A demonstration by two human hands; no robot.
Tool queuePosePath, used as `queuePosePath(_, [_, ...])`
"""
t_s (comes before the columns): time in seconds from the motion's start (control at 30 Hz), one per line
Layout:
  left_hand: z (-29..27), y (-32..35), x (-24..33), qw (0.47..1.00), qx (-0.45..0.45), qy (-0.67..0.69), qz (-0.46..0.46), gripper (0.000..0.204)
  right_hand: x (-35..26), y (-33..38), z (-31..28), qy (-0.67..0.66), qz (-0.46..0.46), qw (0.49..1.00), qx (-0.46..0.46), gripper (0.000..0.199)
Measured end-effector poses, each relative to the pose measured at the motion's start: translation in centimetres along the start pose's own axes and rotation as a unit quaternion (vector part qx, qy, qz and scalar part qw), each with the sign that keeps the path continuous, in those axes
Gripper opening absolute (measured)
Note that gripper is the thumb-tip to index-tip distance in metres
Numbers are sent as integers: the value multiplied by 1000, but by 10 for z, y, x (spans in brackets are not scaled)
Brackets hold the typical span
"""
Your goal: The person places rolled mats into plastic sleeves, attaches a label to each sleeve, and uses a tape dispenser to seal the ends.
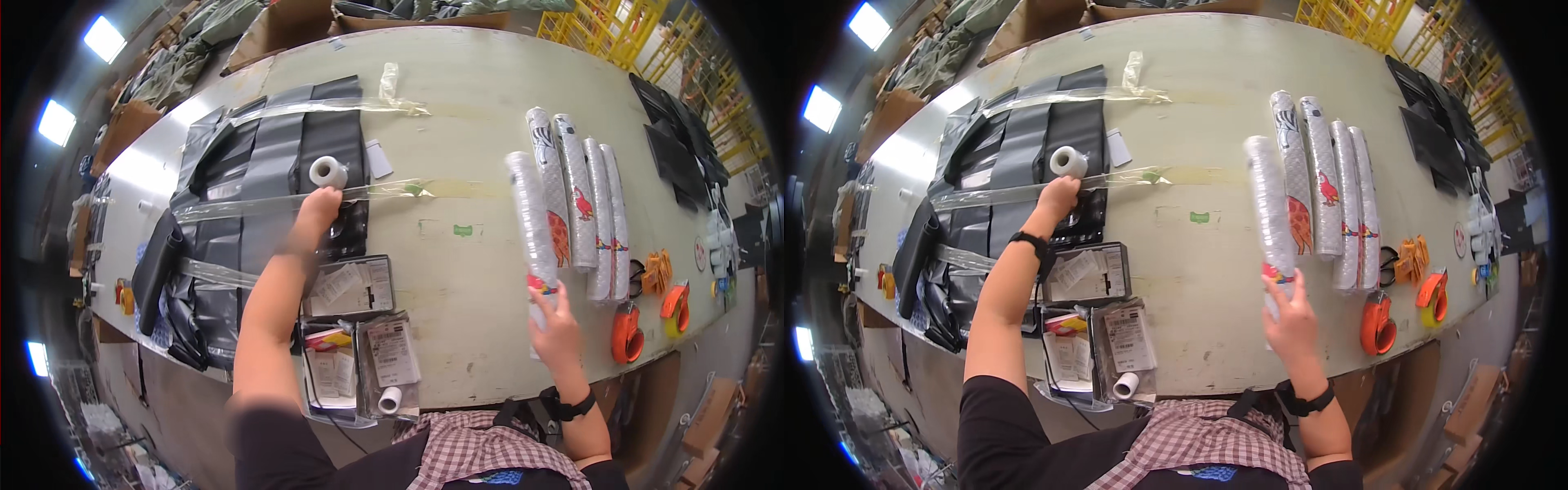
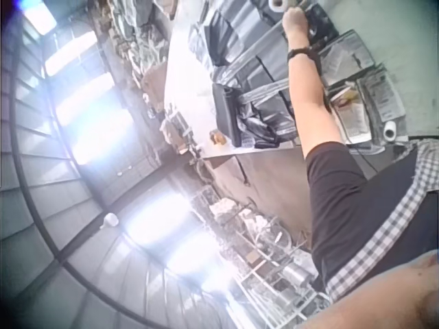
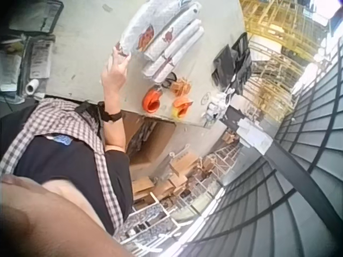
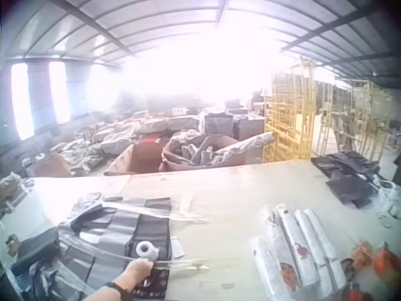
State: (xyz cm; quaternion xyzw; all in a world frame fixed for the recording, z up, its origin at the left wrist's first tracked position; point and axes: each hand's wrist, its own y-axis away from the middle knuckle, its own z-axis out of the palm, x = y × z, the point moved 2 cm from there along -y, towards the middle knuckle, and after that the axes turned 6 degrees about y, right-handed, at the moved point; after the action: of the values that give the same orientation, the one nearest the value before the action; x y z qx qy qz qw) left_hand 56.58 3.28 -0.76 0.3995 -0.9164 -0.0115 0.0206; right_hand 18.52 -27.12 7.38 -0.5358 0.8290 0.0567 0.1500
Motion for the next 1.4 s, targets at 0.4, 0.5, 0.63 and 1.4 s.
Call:
queuePosePath(0.4, [-86, 105, 22, 978, -67, 183, -73, 22, 66, -13, 46, 57, 5, 996, -67, 73])
queuePosePath(0.5, [-147, 109, 128, 963, 16, 269, -23, 19, 83, -15, 55, 56, -29, 996, -62, 86])
queuePosePath(0.63, [-106, 100, 260, 941, 150, 294, -74, 20, 83, -29, 39, -35, 55, 990, -123, 88])
queuePosePath(1.4, [17, 30, 365, 945, 74, 42, 316, 53, 220, 217, -82, -526, 170, 805, -216, 83])
